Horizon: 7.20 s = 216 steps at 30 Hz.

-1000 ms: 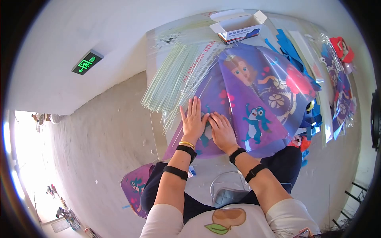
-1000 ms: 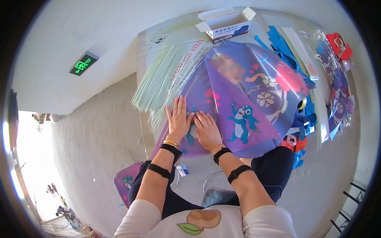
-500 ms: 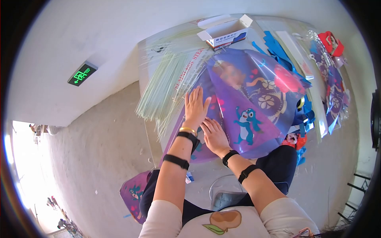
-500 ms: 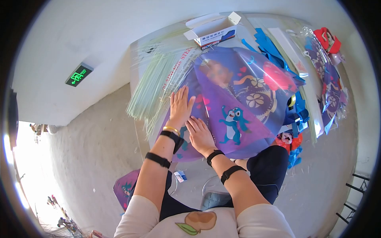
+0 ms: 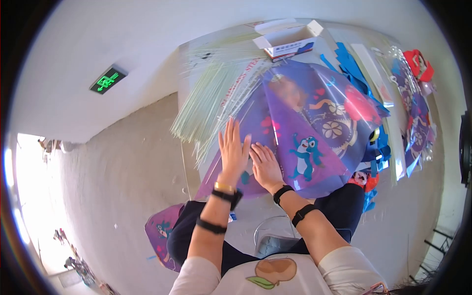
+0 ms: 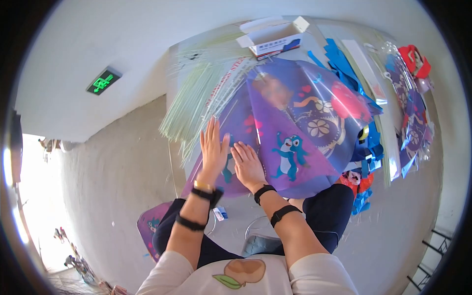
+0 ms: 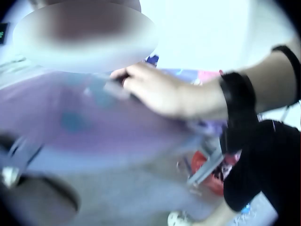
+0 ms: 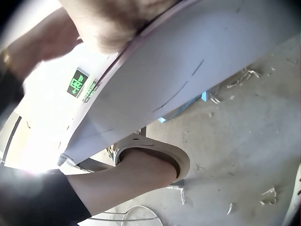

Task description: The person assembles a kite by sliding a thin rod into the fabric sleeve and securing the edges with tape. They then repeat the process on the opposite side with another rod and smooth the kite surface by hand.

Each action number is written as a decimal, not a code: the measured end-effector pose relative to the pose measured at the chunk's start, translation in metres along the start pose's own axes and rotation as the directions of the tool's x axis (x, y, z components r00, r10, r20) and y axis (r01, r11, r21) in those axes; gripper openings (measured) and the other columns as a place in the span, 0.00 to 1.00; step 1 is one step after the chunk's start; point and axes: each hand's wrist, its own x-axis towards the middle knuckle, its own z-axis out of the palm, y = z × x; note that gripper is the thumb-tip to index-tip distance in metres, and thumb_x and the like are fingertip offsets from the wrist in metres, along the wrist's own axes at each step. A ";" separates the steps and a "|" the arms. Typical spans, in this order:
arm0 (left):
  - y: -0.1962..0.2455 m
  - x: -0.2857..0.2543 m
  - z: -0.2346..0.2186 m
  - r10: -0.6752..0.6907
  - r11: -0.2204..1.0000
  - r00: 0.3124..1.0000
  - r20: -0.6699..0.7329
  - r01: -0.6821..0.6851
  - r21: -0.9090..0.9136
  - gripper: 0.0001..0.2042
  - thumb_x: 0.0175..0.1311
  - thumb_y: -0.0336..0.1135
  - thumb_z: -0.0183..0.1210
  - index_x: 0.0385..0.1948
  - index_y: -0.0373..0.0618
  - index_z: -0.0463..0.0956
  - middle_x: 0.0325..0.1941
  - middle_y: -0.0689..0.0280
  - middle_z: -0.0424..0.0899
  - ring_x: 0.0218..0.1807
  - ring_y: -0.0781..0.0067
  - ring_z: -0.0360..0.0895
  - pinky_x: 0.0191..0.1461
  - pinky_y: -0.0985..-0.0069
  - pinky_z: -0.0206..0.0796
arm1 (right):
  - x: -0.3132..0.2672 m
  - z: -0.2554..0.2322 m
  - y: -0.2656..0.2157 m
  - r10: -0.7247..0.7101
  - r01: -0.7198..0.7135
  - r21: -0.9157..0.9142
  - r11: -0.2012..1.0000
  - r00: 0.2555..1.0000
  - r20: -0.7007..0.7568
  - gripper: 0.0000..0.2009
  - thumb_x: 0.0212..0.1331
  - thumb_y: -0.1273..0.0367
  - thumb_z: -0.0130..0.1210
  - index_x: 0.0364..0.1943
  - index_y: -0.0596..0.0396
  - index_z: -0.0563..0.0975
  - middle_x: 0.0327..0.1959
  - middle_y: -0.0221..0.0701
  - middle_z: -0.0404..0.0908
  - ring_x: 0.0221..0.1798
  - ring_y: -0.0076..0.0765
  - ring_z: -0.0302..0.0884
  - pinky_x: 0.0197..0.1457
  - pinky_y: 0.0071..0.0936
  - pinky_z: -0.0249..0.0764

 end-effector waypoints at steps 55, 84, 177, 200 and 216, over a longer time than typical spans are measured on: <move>0.103 -0.260 -0.034 -0.079 0.977 0.970 0.232 0.029 0.209 0.32 0.61 0.46 0.61 0.63 0.36 0.65 0.74 0.47 0.57 0.75 0.46 0.52 0.77 0.47 0.36 | -0.195 -0.264 0.285 0.735 -0.471 0.665 0.579 0.654 -0.177 0.11 0.55 0.67 0.60 0.27 0.65 0.82 0.21 0.32 0.81 0.24 0.25 0.72 0.30 0.28 0.65; 0.098 -0.276 -0.035 -0.132 0.977 0.959 0.250 0.083 0.195 0.33 0.59 0.47 0.62 0.63 0.37 0.65 0.74 0.48 0.57 0.76 0.46 0.51 0.77 0.46 0.35 | -0.224 -0.221 0.260 0.828 0.002 0.969 -0.248 0.520 0.211 0.07 0.61 0.71 0.58 0.40 0.60 0.76 0.42 0.36 0.81 0.50 0.39 0.80 0.62 0.37 0.75; -0.034 -0.195 -0.033 -0.604 0.797 0.795 -0.064 0.604 -0.025 0.25 0.46 0.38 0.69 0.44 0.36 0.69 0.75 0.45 0.56 0.58 0.54 0.67 0.57 0.63 0.59 | 0.110 0.039 -0.140 -0.120 0.245 -0.118 0.962 0.771 0.626 0.09 0.55 0.65 0.61 0.36 0.54 0.83 0.39 0.36 0.85 0.45 0.49 0.82 0.50 0.41 0.78; -0.022 -0.203 -0.040 -0.563 0.825 0.821 -0.087 0.565 -0.011 0.25 0.46 0.37 0.69 0.44 0.35 0.69 0.69 0.45 0.63 0.60 0.53 0.68 0.57 0.62 0.61 | 0.055 0.040 -0.123 -0.705 0.750 0.078 0.657 0.575 0.416 0.17 0.60 0.69 0.51 0.54 0.47 0.78 0.60 0.24 0.76 0.63 0.33 0.70 0.69 0.36 0.63; 0.012 -0.213 -0.052 -0.377 0.890 0.925 0.043 0.349 0.294 0.28 0.52 0.44 0.65 0.54 0.38 0.69 0.69 0.53 0.66 0.66 0.55 0.64 0.63 0.60 0.57 | -0.144 -0.214 0.101 0.467 -0.420 0.224 0.879 0.854 -0.231 0.06 0.63 0.68 0.57 0.39 0.55 0.81 0.36 0.33 0.83 0.40 0.34 0.82 0.44 0.29 0.77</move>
